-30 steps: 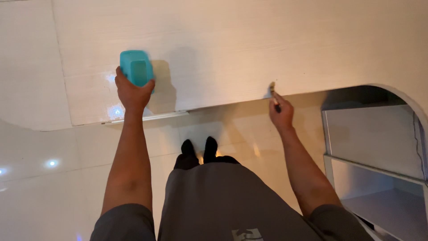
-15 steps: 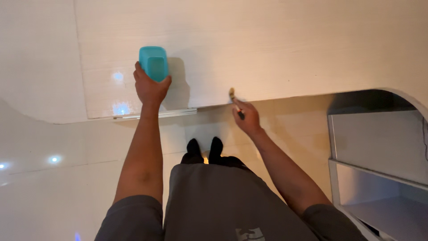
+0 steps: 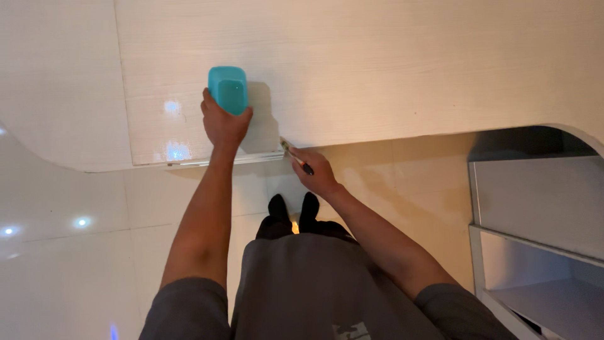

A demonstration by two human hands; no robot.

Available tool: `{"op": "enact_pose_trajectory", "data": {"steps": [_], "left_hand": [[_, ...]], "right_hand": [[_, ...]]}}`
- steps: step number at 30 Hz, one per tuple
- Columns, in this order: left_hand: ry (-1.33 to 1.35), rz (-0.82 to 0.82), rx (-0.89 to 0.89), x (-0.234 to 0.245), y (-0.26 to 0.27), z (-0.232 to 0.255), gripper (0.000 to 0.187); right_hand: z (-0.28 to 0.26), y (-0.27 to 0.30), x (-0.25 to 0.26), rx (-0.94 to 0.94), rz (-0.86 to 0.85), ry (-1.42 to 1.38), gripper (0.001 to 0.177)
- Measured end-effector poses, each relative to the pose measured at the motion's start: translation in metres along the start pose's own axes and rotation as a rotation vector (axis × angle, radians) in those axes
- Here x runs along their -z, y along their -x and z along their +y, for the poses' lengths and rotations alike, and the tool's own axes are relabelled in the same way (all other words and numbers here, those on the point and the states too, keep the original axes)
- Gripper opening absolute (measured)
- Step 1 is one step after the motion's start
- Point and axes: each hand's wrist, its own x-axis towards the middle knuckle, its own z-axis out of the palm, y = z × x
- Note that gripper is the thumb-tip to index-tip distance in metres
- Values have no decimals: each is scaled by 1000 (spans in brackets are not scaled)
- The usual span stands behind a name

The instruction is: The person applies a clear liquid from a blue container onto a white table surface using a small brush, spreading the liquid across the desk with short strokes.

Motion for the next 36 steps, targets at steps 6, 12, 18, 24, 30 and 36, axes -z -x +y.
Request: {"op": "enact_pose_trajectory", "data": {"steps": [6,12,18,24,30,36], "left_hand": [[57,17,-15,0,29,18,110],[79,6,1,-3,53,26,111],[35,-7,36,-6,60,28,111],[36,11,8,-8,65,27,112],[16,-3,48,-11,63,29,113],[16,-21,76,-11,63,32,114]], "right_hand": [[18,16,10,60,-20,76,31],[61,42,49,-9,135,120,33],[97,62,105,-161,336,216,28],[120,66,155,-413,405,262,29],[144,70,198,-307,461,224,28],[160,76,238,-291,515,309,28]]}}
